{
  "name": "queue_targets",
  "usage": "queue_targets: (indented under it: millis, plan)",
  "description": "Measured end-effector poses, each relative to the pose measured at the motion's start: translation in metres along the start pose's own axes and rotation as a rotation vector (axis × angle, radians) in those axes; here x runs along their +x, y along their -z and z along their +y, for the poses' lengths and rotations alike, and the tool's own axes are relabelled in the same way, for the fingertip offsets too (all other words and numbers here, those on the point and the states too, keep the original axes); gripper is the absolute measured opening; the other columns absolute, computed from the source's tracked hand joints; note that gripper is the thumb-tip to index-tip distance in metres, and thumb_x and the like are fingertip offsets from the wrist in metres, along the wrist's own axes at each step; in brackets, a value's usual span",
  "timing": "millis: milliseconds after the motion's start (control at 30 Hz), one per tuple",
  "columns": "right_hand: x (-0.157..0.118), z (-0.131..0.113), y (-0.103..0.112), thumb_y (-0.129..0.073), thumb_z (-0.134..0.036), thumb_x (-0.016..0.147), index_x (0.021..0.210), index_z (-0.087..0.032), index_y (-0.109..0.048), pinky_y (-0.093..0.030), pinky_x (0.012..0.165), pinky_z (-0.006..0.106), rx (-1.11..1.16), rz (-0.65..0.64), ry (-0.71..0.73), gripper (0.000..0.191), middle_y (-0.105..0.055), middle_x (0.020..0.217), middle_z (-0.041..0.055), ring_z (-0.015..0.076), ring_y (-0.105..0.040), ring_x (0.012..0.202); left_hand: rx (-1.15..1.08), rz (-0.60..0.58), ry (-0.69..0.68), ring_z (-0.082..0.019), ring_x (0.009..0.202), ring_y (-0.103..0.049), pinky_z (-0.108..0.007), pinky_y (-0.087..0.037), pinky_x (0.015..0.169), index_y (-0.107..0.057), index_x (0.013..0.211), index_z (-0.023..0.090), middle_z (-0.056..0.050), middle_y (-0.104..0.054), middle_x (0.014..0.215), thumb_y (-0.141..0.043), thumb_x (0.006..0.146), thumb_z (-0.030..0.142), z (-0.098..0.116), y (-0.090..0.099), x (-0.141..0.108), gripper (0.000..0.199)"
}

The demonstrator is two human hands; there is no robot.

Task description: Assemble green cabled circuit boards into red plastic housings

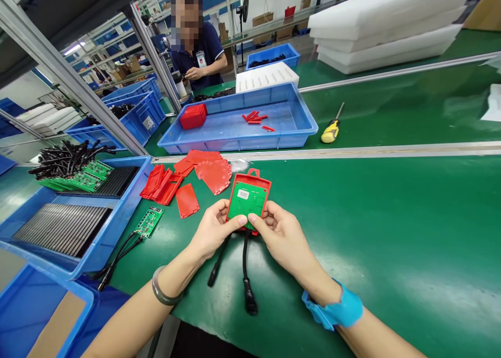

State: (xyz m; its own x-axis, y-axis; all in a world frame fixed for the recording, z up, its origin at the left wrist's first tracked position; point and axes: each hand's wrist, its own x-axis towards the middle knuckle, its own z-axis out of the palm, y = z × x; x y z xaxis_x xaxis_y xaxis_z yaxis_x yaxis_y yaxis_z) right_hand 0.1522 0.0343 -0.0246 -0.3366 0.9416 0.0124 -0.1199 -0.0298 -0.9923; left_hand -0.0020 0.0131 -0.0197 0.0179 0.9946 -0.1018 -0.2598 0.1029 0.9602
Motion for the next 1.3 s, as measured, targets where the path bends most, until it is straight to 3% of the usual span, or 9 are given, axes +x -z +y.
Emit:
queue_targets:
  millis: [133,267,333,467,667,900,1133,1300]
  plan:
    - [0.000,0.002,0.000,-0.076,-0.053,0.072,0.106,-0.021,-0.060,-0.052,0.088,0.036,0.039,0.085,-0.011,0.049,-0.068,0.106,0.0068,0.0243,-0.064,0.095,-0.061,-0.015,0.045,-0.009,0.063,-0.058,-0.022,-0.048,0.066,-0.057,0.076,0.013,-0.001,-0.064,0.072,-0.088,0.054,0.033,-0.004,-0.004,-0.001,0.044]
    - [0.001,0.002,-0.002,-0.075,-0.049,0.075,0.098,-0.019,-0.064,-0.051,0.085,0.036,0.129,-0.002,-0.077,0.039,-0.070,0.100,0.0069,0.0240,-0.065,0.090,-0.043,-0.050,0.059,-0.008,0.055,-0.054,-0.022,-0.048,0.058,-0.052,0.070,0.014,0.003,-0.058,0.063,-0.089,0.051,0.036,-0.006,-0.006,-0.002,0.046]
    - [0.001,0.003,-0.003,-0.075,-0.048,0.075,0.091,-0.018,-0.066,-0.052,0.081,0.035,0.173,-0.021,-0.090,0.035,-0.071,0.094,0.0064,0.0236,-0.065,0.084,-0.020,-0.040,0.042,-0.008,0.053,-0.053,-0.022,-0.048,0.055,-0.050,0.068,0.015,0.004,-0.057,0.060,-0.087,0.052,0.037,-0.009,-0.007,-0.003,0.046]
    - [-0.003,0.009,-0.009,-0.077,-0.046,0.072,0.089,-0.019,-0.067,-0.053,0.075,0.034,0.178,0.075,-0.065,0.034,-0.071,0.089,0.0057,0.0232,-0.064,0.079,0.081,0.032,-0.010,-0.009,0.052,-0.053,-0.022,-0.047,0.052,-0.047,0.069,0.017,0.005,-0.057,0.060,-0.083,0.059,0.033,-0.020,-0.009,-0.005,0.040]
    - [-0.002,0.011,-0.012,-0.078,-0.048,0.070,0.089,-0.019,-0.065,-0.051,0.081,0.035,0.134,0.147,-0.022,0.037,-0.071,0.091,0.0053,0.0235,-0.064,0.082,0.113,0.061,-0.012,-0.009,0.054,-0.055,-0.022,-0.050,0.052,-0.048,0.071,0.018,0.005,-0.058,0.062,-0.080,0.062,0.031,-0.026,-0.011,-0.005,0.036]
    - [0.009,0.003,0.008,-0.070,-0.056,0.078,0.110,-0.019,-0.062,-0.052,0.079,0.034,0.149,-0.087,-0.147,0.050,-0.069,0.102,0.0071,0.0218,-0.064,0.085,-0.089,0.003,0.061,-0.008,0.056,-0.059,-0.019,-0.051,0.052,-0.048,0.080,0.016,0.003,-0.061,0.070,-0.084,0.059,0.036,-0.011,-0.010,0.000,0.046]
    - [0.010,-0.002,0.009,-0.066,-0.051,0.083,0.113,-0.020,-0.062,-0.046,0.098,0.039,-0.011,-0.169,-0.006,0.043,-0.067,0.112,0.0080,0.0253,-0.060,0.106,-0.116,-0.034,0.203,-0.015,0.065,-0.064,-0.025,-0.052,0.057,-0.055,0.101,0.012,-0.005,-0.067,0.081,-0.085,0.055,0.030,-0.006,-0.004,0.002,0.058]
    - [0.004,0.000,0.004,-0.069,-0.046,0.083,0.130,-0.023,-0.050,-0.049,0.097,0.040,0.011,-0.300,-0.015,0.056,-0.062,0.122,0.0090,0.0249,-0.059,0.110,-0.186,0.021,0.121,-0.013,0.070,-0.062,-0.024,-0.050,0.065,-0.060,0.098,0.011,-0.005,-0.068,0.084,-0.083,0.057,0.024,-0.003,-0.004,0.002,0.048]
